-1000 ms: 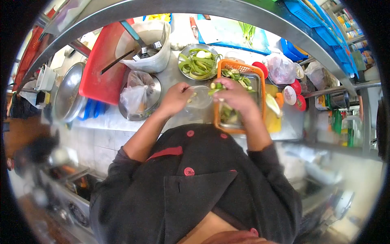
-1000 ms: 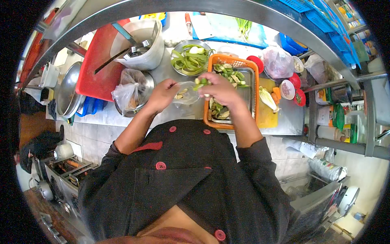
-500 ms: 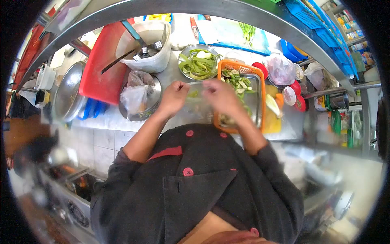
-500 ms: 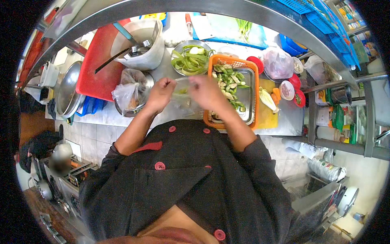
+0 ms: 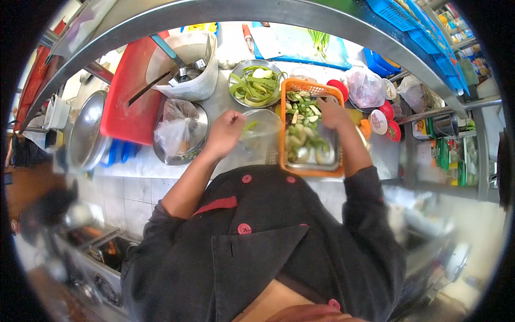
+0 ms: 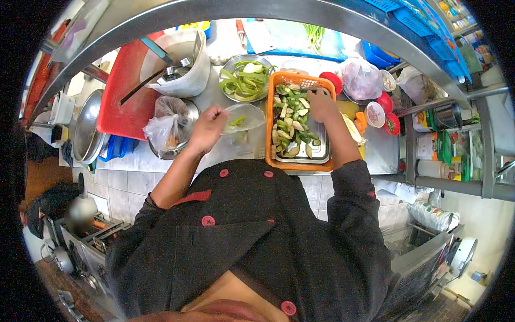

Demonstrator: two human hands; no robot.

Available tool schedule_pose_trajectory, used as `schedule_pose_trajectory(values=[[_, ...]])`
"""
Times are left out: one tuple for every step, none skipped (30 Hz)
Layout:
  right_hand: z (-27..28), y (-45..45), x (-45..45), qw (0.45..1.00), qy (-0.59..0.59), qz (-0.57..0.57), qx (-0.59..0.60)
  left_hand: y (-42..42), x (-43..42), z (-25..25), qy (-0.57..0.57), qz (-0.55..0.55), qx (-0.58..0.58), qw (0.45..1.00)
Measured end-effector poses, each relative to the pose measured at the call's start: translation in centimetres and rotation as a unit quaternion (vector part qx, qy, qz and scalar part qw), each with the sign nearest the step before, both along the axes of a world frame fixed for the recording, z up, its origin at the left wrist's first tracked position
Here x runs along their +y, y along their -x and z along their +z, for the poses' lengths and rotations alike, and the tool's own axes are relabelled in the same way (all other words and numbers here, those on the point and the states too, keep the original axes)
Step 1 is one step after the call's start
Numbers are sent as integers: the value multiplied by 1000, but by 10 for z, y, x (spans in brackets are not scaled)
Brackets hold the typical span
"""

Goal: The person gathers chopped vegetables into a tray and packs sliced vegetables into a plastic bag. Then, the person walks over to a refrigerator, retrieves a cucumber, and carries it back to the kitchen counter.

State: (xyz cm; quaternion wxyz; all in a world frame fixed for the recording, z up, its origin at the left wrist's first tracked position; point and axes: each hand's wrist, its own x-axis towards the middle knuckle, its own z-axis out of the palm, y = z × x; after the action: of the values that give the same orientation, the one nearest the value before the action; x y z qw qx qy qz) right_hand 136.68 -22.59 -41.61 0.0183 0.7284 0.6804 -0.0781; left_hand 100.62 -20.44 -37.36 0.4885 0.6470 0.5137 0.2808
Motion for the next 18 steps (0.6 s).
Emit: schedule_pose_trajectory(values=[[6, 5, 0, 999, 30, -9, -14, -1, -1, 1, -2, 3, -2, 1000], [2, 2, 2, 999, 30, -6, -14, 0, -1, 0, -2, 6, -2, 1000], [-3, -1, 4, 999, 26, 16, -33, 1, 0, -1, 10, 4, -9, 1000], [-7, -4, 6, 998, 21, 37, -52, 2, 0, -2, 22, 2, -16, 1000], [-3, 0, 5, 998, 21, 40, -53, 3, 1, -3, 22, 5, -17, 1000], [5, 8, 2, 999, 36, 0, -24, 3, 1, -4, 21, 7, -19, 1000], [10, 12, 1, 998, 51, -41, 4, 3, 1, -6, 20, 9, -21, 1000], [4, 11, 1, 998, 52, -39, 3, 3, 1, -8, 21, 11, -22, 999], [-4, 8, 0, 998, 35, -48, 13, 3, 1, -9, 12, 9, -28, 999], [-10, 4, 0, 998, 18, -55, 24, 3, 1, -10, 3, 8, -34, 999], [-5, 5, -2, 998, 18, -54, 24, 3, 0, -9, 4, 10, -34, 999], [-1, 5, -5, 998, 6, -52, 31, 4, 0, -6, 2, 8, -27, 1000], [4, 5, -9, 998, -7, -50, 39, 4, 0, -4, -1, 6, -19, 1000], [10, 5, -11, 998, -7, -49, 40, 4, 0, -2, 0, 7, -19, 1000], [17, 5, -15, 995, -61, -55, 52, 4, 0, 0, 9, 8, -18, 1000], [24, 5, -19, 989, -115, -62, 65, 4, 0, 1, 19, 7, -17, 1000], [42, 14, -23, 989, -113, -62, 66, 4, 0, -1, 20, 8, -16, 1000], [66, 31, -25, 967, -82, -96, 223, 3, 0, -2, 26, 7, -32, 999]])
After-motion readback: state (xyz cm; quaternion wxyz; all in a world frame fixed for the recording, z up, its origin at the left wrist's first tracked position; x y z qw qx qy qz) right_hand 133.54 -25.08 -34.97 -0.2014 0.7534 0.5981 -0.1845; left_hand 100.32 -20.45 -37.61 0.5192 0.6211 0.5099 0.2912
